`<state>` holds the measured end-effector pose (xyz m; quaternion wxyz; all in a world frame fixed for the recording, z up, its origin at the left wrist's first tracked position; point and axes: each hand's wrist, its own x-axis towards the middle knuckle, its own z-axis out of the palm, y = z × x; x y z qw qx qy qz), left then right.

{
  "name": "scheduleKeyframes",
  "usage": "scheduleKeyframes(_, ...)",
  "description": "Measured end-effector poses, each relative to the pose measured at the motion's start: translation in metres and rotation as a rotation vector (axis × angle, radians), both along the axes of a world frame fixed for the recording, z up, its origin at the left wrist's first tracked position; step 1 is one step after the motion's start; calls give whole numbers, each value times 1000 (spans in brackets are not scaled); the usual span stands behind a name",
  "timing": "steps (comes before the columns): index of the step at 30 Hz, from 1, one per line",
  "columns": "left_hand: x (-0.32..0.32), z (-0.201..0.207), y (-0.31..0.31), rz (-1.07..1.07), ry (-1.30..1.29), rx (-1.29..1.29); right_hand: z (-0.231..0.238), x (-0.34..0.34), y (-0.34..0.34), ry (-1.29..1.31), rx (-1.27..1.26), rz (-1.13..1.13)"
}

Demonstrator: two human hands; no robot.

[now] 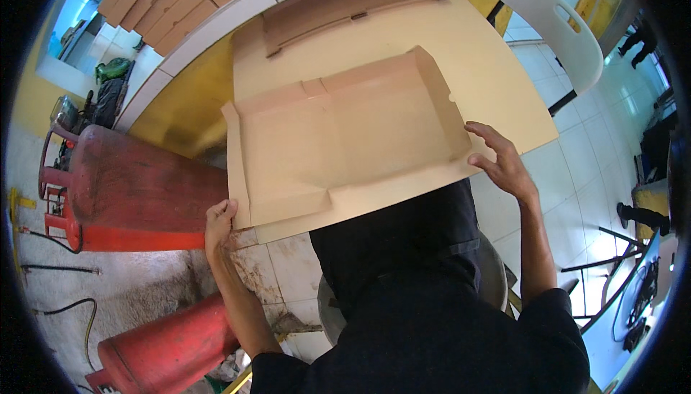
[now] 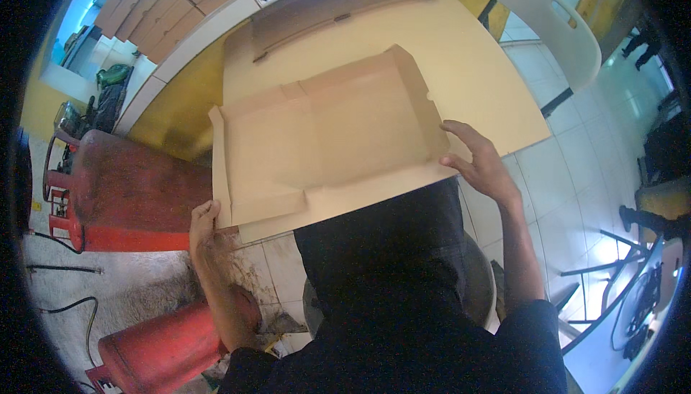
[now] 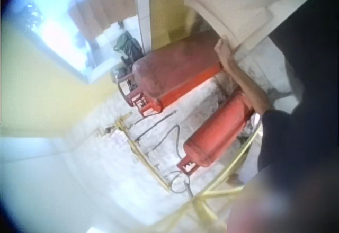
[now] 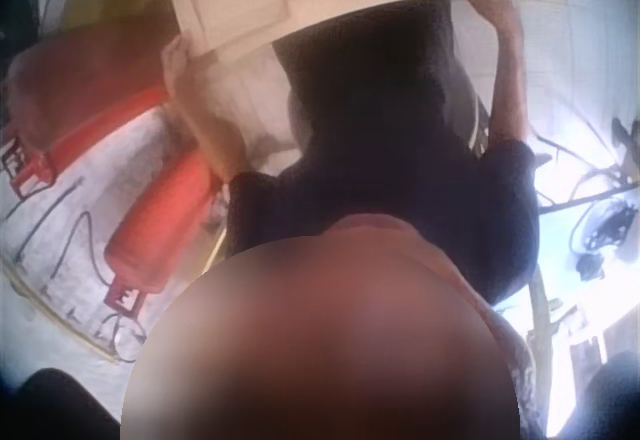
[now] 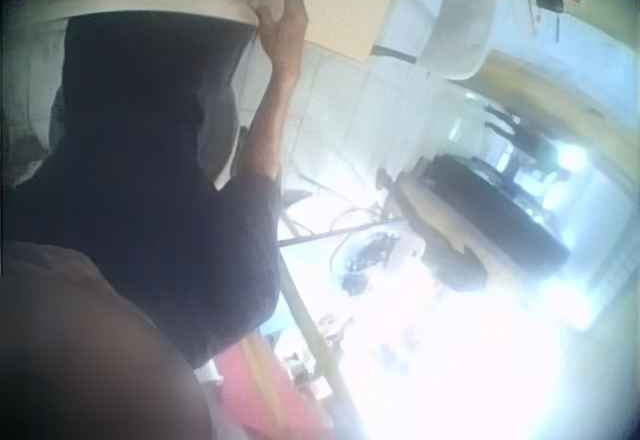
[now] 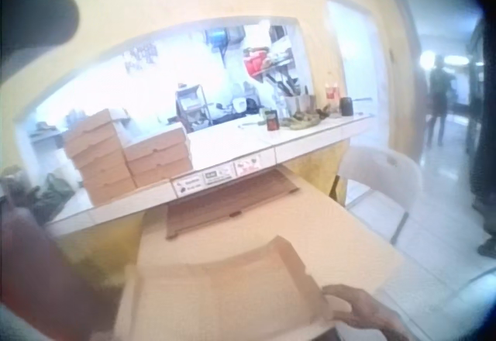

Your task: The person assembles flat cardboard boxes by folding the flaps and securing them with tape. The person repeatedly picks up a flat box, folds the sides into shape, and tapes the seams to form a finished box.

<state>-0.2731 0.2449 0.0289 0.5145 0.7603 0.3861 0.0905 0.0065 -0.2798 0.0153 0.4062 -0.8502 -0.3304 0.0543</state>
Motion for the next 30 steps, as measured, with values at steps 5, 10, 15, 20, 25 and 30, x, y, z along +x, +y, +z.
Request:
scheduleKeyframes(5,9,-16,-20,26,-40,795,-19,-18,6,-94,-56,-41)
scheduleKeyframes(10,102,6,-156,-392,-304,655,-38,-17,2,-59,50,-183)
scheduleKeyframes(15,174,-20,-271,-864,-334,605,-53,-29,21,72,205,-336)
scheduleKeyframes(20,196,-14,-278,-1005,-59,470,-57,-35,15,328,241,-569)
scheduleKeyframes(25,205,-33,-287,-919,-284,387,-56,-33,21,-109,200,-419)
scheduleKeyframes(30,224,-34,-308,-935,-307,339,-38,-42,33,-176,204,-431)
